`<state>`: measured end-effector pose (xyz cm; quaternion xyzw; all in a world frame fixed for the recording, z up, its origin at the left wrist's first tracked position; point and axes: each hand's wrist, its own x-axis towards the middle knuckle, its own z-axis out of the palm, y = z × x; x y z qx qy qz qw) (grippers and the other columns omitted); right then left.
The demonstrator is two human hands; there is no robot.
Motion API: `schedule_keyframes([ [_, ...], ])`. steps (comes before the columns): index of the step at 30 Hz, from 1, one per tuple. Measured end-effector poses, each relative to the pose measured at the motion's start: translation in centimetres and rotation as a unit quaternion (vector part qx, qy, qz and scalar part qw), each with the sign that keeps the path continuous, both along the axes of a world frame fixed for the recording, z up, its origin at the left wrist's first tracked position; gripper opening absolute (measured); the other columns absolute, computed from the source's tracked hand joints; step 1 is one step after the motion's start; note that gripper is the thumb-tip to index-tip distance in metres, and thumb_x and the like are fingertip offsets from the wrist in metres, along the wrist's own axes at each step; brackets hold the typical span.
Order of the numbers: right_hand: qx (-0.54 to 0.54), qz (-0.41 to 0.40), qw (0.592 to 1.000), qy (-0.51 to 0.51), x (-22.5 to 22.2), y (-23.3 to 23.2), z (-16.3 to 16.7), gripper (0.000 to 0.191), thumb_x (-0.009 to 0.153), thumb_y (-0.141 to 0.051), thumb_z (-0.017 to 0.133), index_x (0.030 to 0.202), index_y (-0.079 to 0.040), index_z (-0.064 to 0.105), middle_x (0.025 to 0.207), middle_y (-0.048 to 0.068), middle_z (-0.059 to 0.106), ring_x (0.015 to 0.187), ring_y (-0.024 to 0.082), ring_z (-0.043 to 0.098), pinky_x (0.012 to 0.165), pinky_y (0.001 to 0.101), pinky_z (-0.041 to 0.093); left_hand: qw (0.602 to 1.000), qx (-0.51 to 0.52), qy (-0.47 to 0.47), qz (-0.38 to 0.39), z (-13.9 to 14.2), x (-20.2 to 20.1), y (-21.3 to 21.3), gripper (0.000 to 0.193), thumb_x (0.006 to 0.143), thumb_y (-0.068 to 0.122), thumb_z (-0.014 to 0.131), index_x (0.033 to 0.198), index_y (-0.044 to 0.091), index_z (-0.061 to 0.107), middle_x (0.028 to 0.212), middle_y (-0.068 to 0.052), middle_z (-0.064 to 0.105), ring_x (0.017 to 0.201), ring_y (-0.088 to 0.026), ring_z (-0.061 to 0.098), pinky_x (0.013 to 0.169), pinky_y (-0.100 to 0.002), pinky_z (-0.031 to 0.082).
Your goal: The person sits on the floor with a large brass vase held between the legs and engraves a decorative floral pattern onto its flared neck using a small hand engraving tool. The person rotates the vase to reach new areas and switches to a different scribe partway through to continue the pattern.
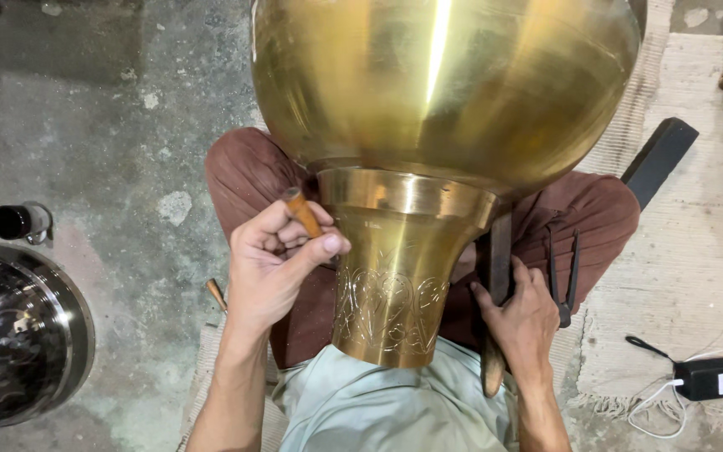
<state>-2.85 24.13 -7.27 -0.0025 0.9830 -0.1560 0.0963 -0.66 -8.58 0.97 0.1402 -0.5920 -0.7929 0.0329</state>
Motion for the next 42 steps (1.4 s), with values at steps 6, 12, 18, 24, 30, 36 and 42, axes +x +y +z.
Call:
schedule_keyframes([
  [6,-0.355,-0.147,0.919,-0.091,-0.7,4.2,-0.5,0.054,0.077,-0.025,0.083,0.123,-0.001,0.069,0.109,0.015,0.074,0.094,0.024,0.07,0.084,0.0356,0.056,0.999,0.027,-0.022,0.004,0.5,-0.9,0.6,0.021,0.094,0.002,0.074,0.113,0.0,0.064,0.09,-0.006,0.075,0.081,-0.01,0.073,0.069,-0.023,0.058],
  [12,-0.734,-0.187,0.652,-0.044,0.7,7.6,2.2,0.047,0.095,-0.021,0.071,0.133,0.005,0.062,0.102,0.016,0.071,0.09,0.026,0.067,0.077,0.0327,0.055,0.999,0.013,-0.028,0.032,0.9,-0.6,1.4,0.03,0.092,0.003,0.075,0.12,-0.003,0.065,0.091,-0.007,0.074,0.083,-0.012,0.073,0.07,-0.024,0.06],
  [18,-0.751,-0.217,0.61,-0.131,0.5,8.1,-0.2,0.045,0.101,-0.019,0.069,0.134,0.007,0.053,0.078,0.012,0.06,0.076,0.025,0.062,0.07,0.0385,0.054,0.996,0.029,-0.028,0.076,0.5,-0.3,2.6,0.032,0.094,0.004,0.074,0.122,-0.001,0.059,0.091,-0.01,0.076,0.081,-0.016,0.076,0.067,-0.025,0.06],
  [24,-0.561,-0.191,0.798,-0.106,0.8,7.6,-1.2,0.037,0.09,-0.004,0.071,0.122,0.011,0.06,0.085,0.013,0.064,0.072,0.024,0.061,0.067,0.0337,0.051,0.994,0.016,-0.006,0.103,1.2,0.0,3.6,0.032,0.092,-0.002,0.074,0.121,-0.001,0.06,0.095,-0.008,0.075,0.084,-0.015,0.075,0.071,-0.025,0.061],
  [30,-0.619,-0.118,0.776,0.029,1.6,5.9,1.0,0.044,0.085,0.0,0.072,0.126,-0.004,0.056,0.092,0.011,0.069,0.077,0.02,0.068,0.071,0.0321,0.057,0.992,0.006,0.05,0.114,1.5,-0.6,5.6,0.031,0.092,-0.006,0.075,0.12,-0.002,0.062,0.096,-0.01,0.075,0.086,-0.013,0.075,0.075,-0.026,0.063],
  [36,-0.651,-0.194,0.731,-0.071,1.0,6.6,-0.3,0.026,0.092,-0.002,0.073,0.115,0.003,0.061,0.078,0.012,0.064,0.065,0.02,0.065,0.061,0.0361,0.058,0.987,0.027,0.071,0.14,1.0,-1.3,6.9,0.029,0.094,-0.004,0.076,0.117,-0.001,0.058,0.096,-0.01,0.074,0.08,-0.009,0.072,0.071,-0.022,0.06],
  [42,-0.521,-0.225,0.814,-0.123,0.9,5.6,-2.1,0.027,0.087,-0.003,0.074,0.11,0.0,0.06,0.076,0.01,0.064,0.057,0.017,0.062,0.054,0.0319,0.054,0.985,0.028,0.059,0.16,0.6,-0.7,6.8,0.025,0.095,-0.003,0.075,0.112,0.0,0.057,0.097,-0.008,0.073,0.081,-0.008,0.071,0.071,-0.022,0.06],
])
